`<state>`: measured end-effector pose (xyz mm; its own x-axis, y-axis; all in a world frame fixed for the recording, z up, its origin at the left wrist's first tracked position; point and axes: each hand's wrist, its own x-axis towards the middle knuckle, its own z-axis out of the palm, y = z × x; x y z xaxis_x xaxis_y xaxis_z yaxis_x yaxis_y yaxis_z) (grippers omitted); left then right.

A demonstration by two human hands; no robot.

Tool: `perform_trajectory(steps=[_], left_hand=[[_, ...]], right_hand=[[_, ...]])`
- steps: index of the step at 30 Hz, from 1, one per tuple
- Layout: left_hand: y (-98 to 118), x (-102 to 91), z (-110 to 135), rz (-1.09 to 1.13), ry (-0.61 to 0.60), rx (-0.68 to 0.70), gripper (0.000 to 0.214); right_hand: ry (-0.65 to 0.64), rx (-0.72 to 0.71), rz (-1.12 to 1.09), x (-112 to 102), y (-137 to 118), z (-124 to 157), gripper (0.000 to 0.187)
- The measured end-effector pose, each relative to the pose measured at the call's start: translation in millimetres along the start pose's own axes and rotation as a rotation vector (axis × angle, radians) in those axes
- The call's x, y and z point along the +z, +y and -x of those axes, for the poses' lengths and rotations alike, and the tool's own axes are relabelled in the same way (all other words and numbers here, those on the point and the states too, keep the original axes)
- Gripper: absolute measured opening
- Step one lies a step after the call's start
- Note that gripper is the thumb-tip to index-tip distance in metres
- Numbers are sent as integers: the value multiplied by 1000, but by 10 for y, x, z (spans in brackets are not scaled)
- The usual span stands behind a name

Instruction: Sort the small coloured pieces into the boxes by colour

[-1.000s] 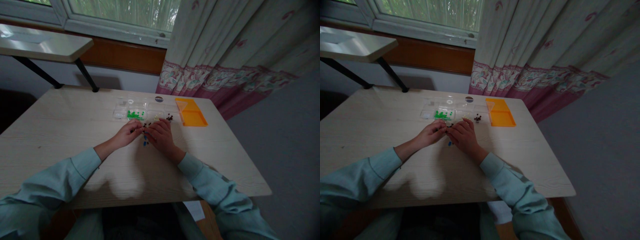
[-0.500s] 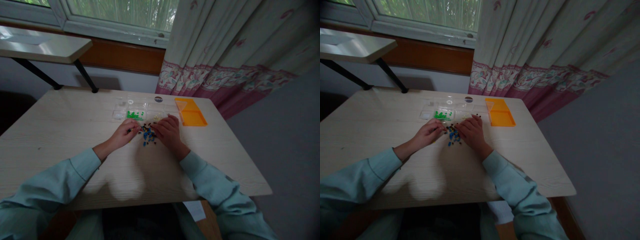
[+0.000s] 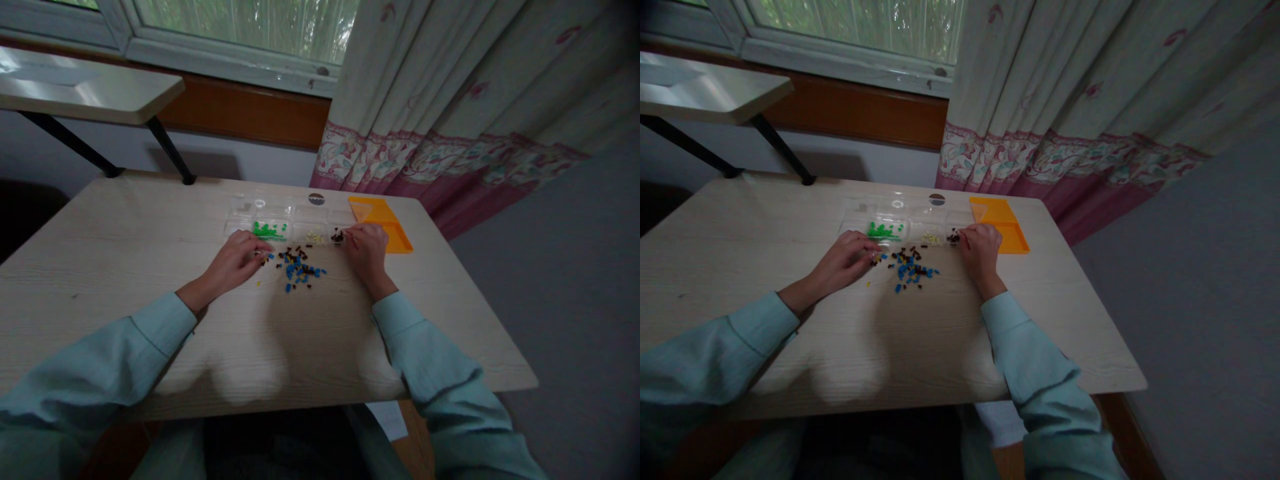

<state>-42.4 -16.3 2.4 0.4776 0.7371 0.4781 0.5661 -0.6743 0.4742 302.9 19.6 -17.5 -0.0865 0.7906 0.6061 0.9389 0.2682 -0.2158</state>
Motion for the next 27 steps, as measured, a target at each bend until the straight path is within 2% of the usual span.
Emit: perform_trajectory(steps=[9, 18, 27], left_hand=[[-14, 18, 3, -9, -11, 9, 26], [-10, 43, 0, -65, -127, 127, 29], [-32, 76, 10, -108, -188, 134, 29]], right_hand=[[-2, 23, -10, -2, -19, 6, 31], [-28, 30, -13, 1, -50, -4, 33], [-37, 19, -20, 6, -75, -4, 34]])
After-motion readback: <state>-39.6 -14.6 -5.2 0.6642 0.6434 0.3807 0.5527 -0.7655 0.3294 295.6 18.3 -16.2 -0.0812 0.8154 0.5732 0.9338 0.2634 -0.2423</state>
